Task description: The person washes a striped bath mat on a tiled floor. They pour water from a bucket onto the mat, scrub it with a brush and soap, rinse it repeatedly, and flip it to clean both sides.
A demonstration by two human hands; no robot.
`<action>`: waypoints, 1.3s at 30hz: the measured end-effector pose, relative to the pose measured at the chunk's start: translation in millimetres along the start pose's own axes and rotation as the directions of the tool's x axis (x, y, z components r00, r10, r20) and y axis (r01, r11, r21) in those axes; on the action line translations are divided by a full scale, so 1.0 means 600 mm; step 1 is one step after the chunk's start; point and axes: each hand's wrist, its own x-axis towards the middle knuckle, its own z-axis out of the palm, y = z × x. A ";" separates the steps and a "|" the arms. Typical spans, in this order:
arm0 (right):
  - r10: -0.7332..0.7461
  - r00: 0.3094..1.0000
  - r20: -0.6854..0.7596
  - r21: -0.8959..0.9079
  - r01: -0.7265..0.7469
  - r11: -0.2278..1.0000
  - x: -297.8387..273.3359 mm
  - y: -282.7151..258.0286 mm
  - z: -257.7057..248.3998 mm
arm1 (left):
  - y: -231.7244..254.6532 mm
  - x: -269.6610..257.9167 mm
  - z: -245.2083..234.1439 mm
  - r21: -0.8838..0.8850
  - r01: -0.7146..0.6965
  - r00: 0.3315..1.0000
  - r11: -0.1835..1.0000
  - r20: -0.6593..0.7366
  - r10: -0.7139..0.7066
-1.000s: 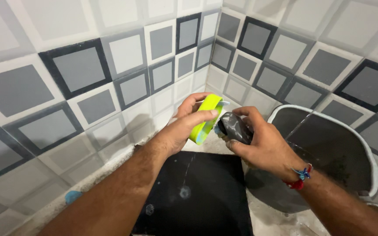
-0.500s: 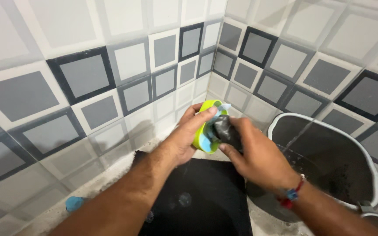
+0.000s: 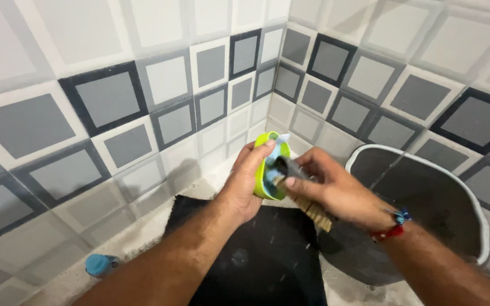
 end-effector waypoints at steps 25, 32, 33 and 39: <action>-0.331 0.908 0.256 -0.427 0.413 0.804 -0.013 -0.032 0.000 | 0.015 0.010 -0.008 0.077 0.036 0.999 0.996 0.025 -0.038; -0.222 0.975 0.002 -0.068 0.222 0.973 -0.003 -0.017 -0.034 | 0.015 0.010 -0.012 -0.013 0.048 0.999 0.999 -0.012 -0.048; -0.242 0.970 -0.030 -0.067 0.240 0.969 -0.007 -0.018 -0.033 | 0.014 0.009 -0.011 -0.023 0.057 0.998 0.998 -0.009 -0.057; -0.659 0.736 0.156 -0.693 0.557 0.458 -0.029 -0.022 0.007 | -0.006 0.023 -0.007 0.042 -0.049 0.999 0.998 -0.004 0.050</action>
